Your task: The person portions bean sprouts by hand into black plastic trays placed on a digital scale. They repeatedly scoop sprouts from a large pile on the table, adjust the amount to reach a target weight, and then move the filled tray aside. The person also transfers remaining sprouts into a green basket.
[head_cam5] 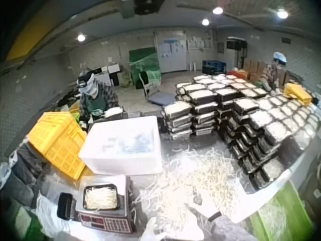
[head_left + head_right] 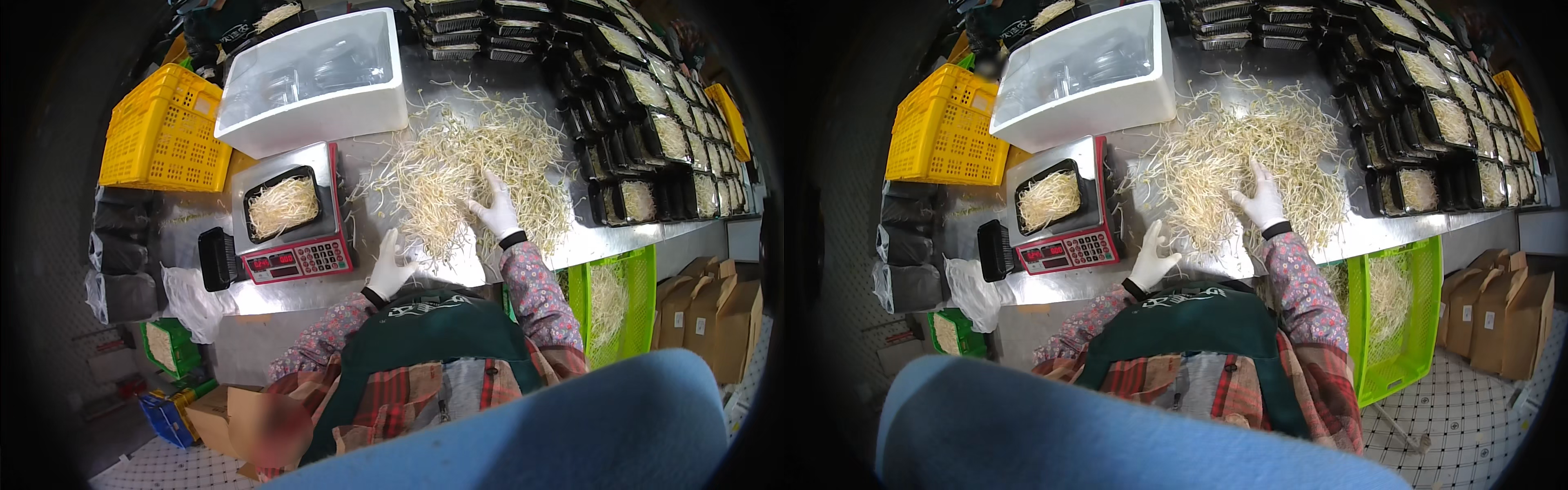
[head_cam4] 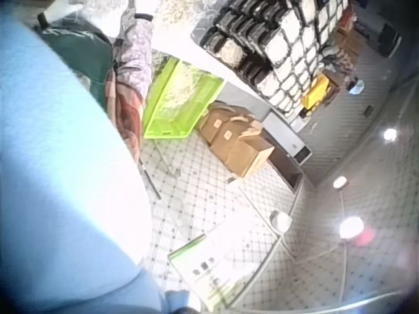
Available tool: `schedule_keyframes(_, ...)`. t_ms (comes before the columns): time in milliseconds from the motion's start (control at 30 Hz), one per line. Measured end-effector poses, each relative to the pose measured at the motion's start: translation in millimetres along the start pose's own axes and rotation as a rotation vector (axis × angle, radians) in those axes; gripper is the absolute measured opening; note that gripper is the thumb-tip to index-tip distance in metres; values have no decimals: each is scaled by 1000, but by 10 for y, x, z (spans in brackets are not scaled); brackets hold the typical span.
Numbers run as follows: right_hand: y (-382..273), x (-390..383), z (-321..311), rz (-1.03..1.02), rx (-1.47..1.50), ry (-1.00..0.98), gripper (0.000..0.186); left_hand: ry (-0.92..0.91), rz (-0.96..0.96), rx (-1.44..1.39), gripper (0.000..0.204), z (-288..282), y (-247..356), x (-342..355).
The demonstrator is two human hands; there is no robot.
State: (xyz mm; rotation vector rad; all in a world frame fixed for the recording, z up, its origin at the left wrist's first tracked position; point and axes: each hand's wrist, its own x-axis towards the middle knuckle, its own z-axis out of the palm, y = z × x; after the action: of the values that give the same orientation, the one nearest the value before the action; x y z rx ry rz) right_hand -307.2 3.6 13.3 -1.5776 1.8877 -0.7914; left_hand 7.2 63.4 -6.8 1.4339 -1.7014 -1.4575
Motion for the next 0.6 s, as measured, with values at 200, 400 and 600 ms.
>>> schedule_keyframes(200,-747,-520,230,-67,-517,-243,144,-49,401,795,116,-208,551,587)
schedule_keyframes(400,-359,-200,406,-48,-501,-187,87,-181,286,882,81,-189,633,1272)
schedule_keyframes(600,-144,-130,-5,102,-281,-175,25,51,437,631,29,-275,248,1056)
